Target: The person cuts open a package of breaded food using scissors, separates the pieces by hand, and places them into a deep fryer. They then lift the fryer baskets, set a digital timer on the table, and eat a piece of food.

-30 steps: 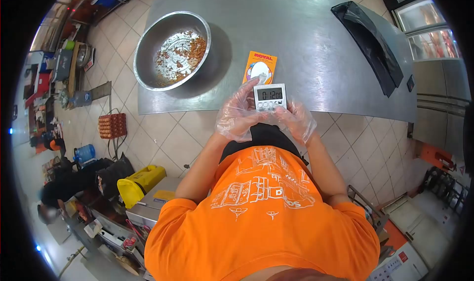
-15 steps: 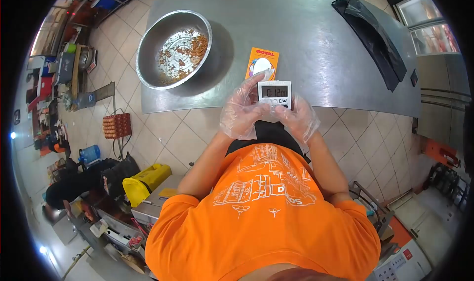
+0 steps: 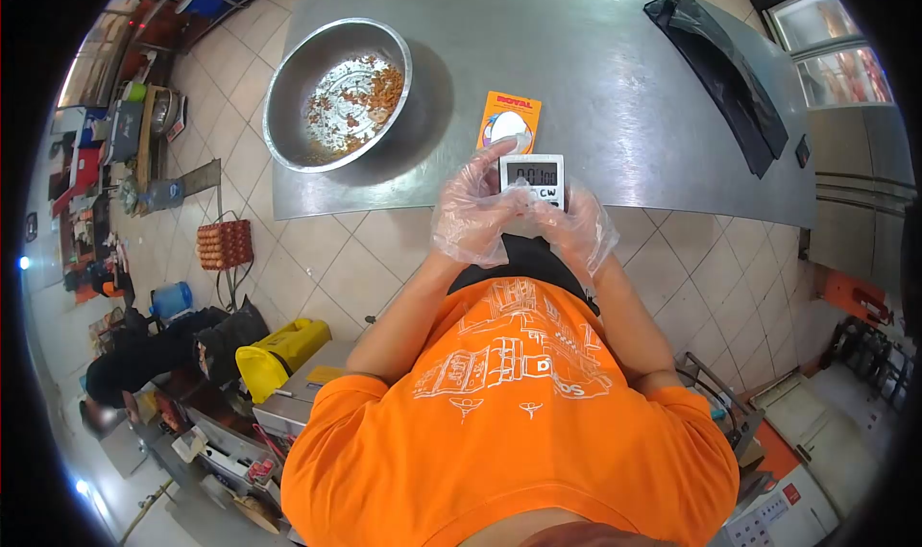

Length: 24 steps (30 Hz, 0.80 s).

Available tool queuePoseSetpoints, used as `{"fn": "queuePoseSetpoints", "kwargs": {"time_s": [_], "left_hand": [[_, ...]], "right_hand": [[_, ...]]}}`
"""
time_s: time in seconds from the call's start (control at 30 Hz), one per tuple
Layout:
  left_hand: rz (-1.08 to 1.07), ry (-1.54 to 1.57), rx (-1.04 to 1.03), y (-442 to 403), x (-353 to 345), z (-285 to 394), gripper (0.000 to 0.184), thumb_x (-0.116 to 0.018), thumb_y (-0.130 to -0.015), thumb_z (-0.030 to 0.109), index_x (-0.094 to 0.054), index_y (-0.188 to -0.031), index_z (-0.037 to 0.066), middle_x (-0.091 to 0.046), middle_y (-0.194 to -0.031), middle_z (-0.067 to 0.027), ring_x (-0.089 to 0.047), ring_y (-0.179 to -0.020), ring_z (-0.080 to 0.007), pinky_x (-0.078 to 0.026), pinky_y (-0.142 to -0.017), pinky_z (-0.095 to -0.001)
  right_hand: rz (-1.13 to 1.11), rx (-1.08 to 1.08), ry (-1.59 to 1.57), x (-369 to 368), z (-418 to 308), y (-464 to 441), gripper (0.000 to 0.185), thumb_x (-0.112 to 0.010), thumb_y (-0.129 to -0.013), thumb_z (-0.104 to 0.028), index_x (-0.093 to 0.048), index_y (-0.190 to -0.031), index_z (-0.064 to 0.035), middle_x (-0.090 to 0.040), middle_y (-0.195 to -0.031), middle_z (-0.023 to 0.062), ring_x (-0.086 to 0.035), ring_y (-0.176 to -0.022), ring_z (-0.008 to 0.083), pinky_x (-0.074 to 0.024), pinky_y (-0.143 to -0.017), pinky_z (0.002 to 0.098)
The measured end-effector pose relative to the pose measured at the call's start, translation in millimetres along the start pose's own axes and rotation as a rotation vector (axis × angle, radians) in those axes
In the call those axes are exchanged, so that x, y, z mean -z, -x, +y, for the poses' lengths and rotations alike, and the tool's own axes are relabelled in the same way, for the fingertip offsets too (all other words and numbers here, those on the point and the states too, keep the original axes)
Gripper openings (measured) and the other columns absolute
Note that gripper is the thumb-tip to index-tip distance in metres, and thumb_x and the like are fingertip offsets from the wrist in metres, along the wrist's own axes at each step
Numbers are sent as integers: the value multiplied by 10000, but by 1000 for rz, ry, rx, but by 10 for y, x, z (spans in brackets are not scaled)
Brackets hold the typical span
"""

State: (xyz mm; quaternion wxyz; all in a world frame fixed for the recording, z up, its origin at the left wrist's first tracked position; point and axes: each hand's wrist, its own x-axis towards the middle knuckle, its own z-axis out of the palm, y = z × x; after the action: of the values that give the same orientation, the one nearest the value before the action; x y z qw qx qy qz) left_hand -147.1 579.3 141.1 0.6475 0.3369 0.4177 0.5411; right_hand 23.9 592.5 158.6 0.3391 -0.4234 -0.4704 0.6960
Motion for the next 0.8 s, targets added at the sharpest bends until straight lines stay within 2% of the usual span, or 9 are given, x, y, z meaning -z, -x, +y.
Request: {"fn": "queuePoseSetpoints", "kwargs": {"time_s": [0.03,0.1,0.13,0.33,0.4,0.53,0.6,0.8], "left_hand": [[-13,28,-8,0,-6,-4,620,-710,-816,-67,-448,-1378,-40,-629,-1167,-134,-623,-1041,-176,-532,-888,-317],[-2,37,4,3,-36,12,603,-682,-814,-97,-466,-1370,-15,-627,-1146,-128,-623,-1020,-168,-535,-873,-313],[9,47,14,6,-41,18,593,-653,-811,-126,-484,-1363,9,-624,-1124,-121,-624,-999,-160,-539,-859,-310],[-47,60,-64,27,-33,4,568,-645,-820,-125,-478,-1351,-15,-611,-1165,-130,-610,-1044,-174,-530,-895,-328],[-50,45,-51,24,-20,14,563,-644,-822,-122,-478,-1350,-20,-603,-1180,-133,-604,-1056,-174,-525,-907,-328],[-48,96,-28,42,-38,8,554,-643,-825,-112,-479,-1347,-26,-591,-1204,-137,-593,-1072,-169,-516,-928,-329],[-47,54,-51,50,-24,3,558,-641,-825,-113,-476,-1351,-25,-593,-1198,-134,-594,-1070,-168,-517,-925,-327],[-48,6,-77,96,-14,-30,575,-636,-827,-114,-463,-1367,-16,-598,-1188,-127,-596,-1067,-168,-520,-917,-325]], "right_hand": [[1,0,0,1,27,-2,255,-634,-924,-144,-618,-1125,13,-693,-1017,77,-650,-922,122,-544,-805,285],[0,-2,-24,2,75,-4,306,-677,-888,-256,-630,-1099,-39,-635,-895,-26,-543,-774,52,-447,-650,225],[0,-2,-24,8,85,-3,306,-677,-888,-256,-630,-1099,-39,-635,-895,-26,-543,-774,52,-447,-650,225],[-7,-7,-9,10,26,28,326,-685,-890,-248,-611,-1136,-46,-626,-902,-27,-527,-759,40,-439,-641,216],[-49,-16,-6,34,10,32,293,-653,-916,-166,-607,-1141,16,-677,-1027,65,-628,-933,113,-528,-841,280],[-44,-38,-44,13,12,60,299,-660,-916,-177,-609,-1141,13,-677,-1021,61,-628,-921,115,-526,-839,279],[-46,-30,-21,-5,11,64,329,-686,-902,-241,-598,-1156,-51,-626,-912,-30,-527,-753,44,-436,-629,213],[-60,-30,-12,23,97,93,334,-674,-912,-230,-581,-1180,-54,-613,-923,-30,-513,-755,41,-430,-628,211]]}}
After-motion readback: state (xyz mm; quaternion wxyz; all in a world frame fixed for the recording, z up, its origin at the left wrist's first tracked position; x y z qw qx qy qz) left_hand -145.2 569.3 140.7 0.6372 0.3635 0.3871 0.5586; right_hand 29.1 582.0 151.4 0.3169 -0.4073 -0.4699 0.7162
